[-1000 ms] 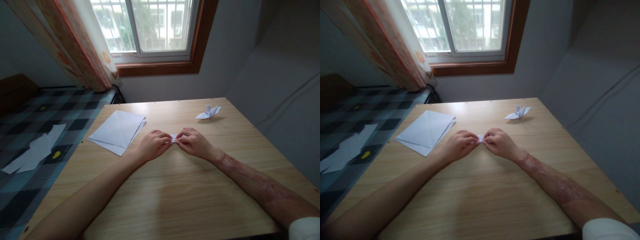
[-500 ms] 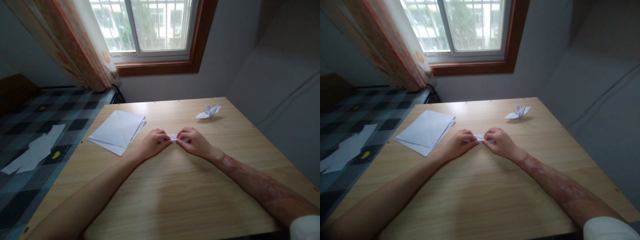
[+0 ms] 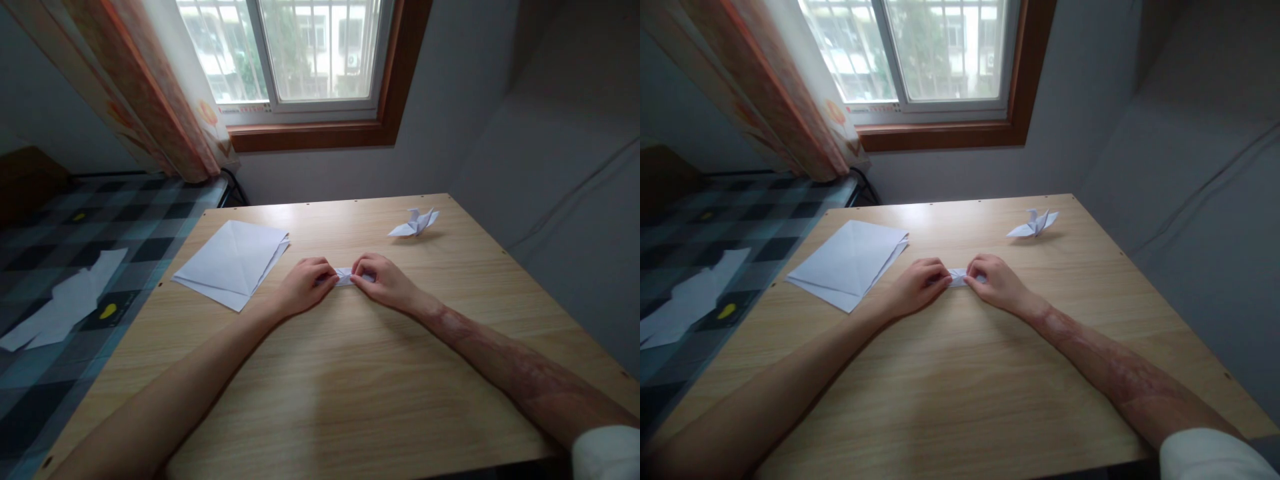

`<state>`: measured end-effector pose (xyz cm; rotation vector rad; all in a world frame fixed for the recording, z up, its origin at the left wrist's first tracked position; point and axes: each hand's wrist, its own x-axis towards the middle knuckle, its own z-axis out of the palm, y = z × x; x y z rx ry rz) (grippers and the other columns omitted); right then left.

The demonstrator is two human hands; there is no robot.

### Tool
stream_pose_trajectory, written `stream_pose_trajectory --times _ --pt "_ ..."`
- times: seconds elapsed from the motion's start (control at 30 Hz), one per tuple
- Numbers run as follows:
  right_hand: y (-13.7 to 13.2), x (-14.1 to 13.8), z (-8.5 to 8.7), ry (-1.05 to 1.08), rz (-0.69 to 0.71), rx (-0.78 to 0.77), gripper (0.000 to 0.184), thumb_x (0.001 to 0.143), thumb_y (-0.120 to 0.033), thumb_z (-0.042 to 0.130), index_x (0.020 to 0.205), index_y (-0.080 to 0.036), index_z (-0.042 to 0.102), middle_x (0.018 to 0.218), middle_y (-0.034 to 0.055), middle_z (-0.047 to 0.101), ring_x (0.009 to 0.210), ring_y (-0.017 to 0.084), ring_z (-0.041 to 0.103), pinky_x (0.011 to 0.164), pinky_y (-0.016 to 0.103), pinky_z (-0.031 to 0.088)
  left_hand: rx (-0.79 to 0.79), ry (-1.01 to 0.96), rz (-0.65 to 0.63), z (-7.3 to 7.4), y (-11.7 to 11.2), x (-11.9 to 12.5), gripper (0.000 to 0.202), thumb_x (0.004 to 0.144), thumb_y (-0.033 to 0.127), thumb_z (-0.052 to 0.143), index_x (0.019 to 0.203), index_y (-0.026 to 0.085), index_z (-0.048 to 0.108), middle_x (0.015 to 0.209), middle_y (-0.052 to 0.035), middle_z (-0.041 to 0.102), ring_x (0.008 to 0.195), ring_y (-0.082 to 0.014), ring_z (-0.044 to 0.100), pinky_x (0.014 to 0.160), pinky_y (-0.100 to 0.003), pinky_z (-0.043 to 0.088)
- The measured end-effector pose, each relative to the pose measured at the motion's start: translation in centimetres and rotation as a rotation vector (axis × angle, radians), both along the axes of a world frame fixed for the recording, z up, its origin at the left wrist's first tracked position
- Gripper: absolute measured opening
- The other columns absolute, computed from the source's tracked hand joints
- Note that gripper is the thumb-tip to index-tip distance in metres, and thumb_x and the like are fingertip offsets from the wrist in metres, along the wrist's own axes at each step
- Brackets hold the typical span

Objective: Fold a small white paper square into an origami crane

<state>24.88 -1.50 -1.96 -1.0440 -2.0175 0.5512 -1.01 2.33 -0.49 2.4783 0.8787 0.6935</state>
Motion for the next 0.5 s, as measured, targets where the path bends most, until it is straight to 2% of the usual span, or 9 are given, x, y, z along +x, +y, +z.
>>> stream_pose_trajectory --times 0.13,0.33,0.5 --pt "0.4 0.1 -0.3 0.039 -0.021 -0.049 0.019 0.095 -0.02 0.077 0.079 -0.023 0.068 0.094 0.0052 0.077 0.091 0.023 0.071 0.087 0.038 0.054 -0.024 0.003 0.024 0.3 -0.4 0.2 0.021 0.105 0.033 0.063 0.092 0.021 0.074 0.097 -0.006 0.073 0.094 -0.0221 0.068 0.091 -0.037 0.052" --pt "0.7 0.2 -0.9 0.061 -0.017 -0.066 0.017 0.094 -0.019 0.079 0.08 -0.022 0.07 0.094 0.0046 0.077 0.091 0.022 0.071 0.088 0.038 0.054 -0.088 -0.056 0.09 0.4 -0.7 0.4 0.027 0.104 0.041 0.067 0.087 0.02 0.075 0.094 -0.0053 0.072 0.086 -0.0195 0.066 0.082 -0.032 0.052" --pt "0.9 0.3 -1.3 0.069 -0.013 -0.076 0.016 0.095 -0.021 0.079 0.081 -0.022 0.071 0.096 0.0046 0.077 0.092 0.022 0.071 0.088 0.037 0.054 -0.141 -0.086 0.044 0.3 -0.3 0.2 0.03 0.103 0.044 0.069 0.086 0.02 0.077 0.093 -0.0063 0.072 0.085 -0.0195 0.066 0.079 -0.032 0.052"
